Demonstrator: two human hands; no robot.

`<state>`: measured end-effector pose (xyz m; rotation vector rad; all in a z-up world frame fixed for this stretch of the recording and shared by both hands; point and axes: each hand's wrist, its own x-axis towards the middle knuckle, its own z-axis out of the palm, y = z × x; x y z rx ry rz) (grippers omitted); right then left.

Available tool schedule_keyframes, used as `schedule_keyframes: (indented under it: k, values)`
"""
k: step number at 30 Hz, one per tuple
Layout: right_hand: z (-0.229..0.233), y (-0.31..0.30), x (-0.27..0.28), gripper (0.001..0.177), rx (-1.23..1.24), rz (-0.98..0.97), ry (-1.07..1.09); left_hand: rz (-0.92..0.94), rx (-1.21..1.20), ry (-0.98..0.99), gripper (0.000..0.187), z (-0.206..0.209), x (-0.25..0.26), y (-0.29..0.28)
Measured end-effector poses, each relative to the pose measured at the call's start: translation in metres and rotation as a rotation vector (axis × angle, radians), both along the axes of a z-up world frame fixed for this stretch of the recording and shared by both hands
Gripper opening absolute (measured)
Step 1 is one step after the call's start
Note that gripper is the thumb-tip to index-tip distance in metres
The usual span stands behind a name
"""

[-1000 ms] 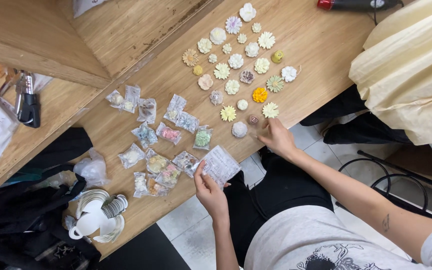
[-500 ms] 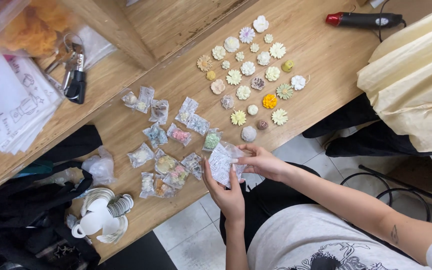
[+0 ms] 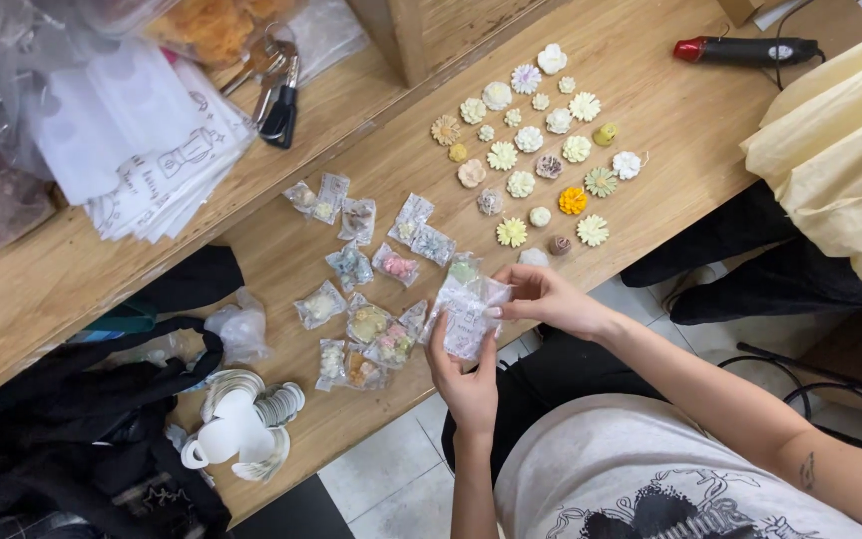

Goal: The person sits at a wooden table and packages small flower-shaped wax candle toppers. They pick up each wax piece, place it into a small printed plastic bag, and set the filled bag with a pile of finished bags on the table, repeating this one piece at a time.

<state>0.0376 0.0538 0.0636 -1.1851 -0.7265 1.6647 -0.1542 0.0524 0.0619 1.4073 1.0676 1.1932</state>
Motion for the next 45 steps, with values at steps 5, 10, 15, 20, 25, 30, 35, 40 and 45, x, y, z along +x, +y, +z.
schedule_keyframes:
  k: [5,10,15,20,25,30,35,40,45]
  values:
    - [0.013,0.014,-0.005,0.024,0.179,0.096,-0.081,-0.121,-0.138,-0.030,0.056,0.023,-0.026,0.012]
    - [0.023,0.029,-0.016,0.019,0.167,0.181,-0.100,-0.162,0.001,0.086,0.068,0.056,-0.053,0.015]
    - [0.045,0.039,-0.037,0.025,0.176,0.281,-0.074,-0.172,0.047,0.091,0.072,0.056,-0.076,0.015]
    - [0.048,0.051,-0.047,0.051,0.101,0.285,0.166,-0.209,0.024,0.066,0.074,0.054,-0.099,0.018]
    - [0.022,0.049,-0.049,0.049,0.006,0.317,0.133,-0.290,-0.158,-0.088,0.076,0.058,-0.112,0.020]
    - [0.015,0.033,-0.043,0.056,-0.061,0.392,-0.014,-0.301,-0.084,-0.014,0.074,0.043,-0.116,0.010]
    - [0.000,0.015,-0.037,0.035,-0.012,0.434,-0.046,-0.345,-0.066,0.025,0.075,0.038,-0.120,0.002]
    - [0.010,0.007,-0.052,0.017,0.023,0.262,0.307,-0.423,-0.091,-0.029,0.079,0.035,-0.120,-0.005]
    - [-0.002,0.000,-0.034,0.025,-0.081,0.329,0.161,-0.403,-0.135,-0.030,0.082,0.038,-0.123,-0.008]
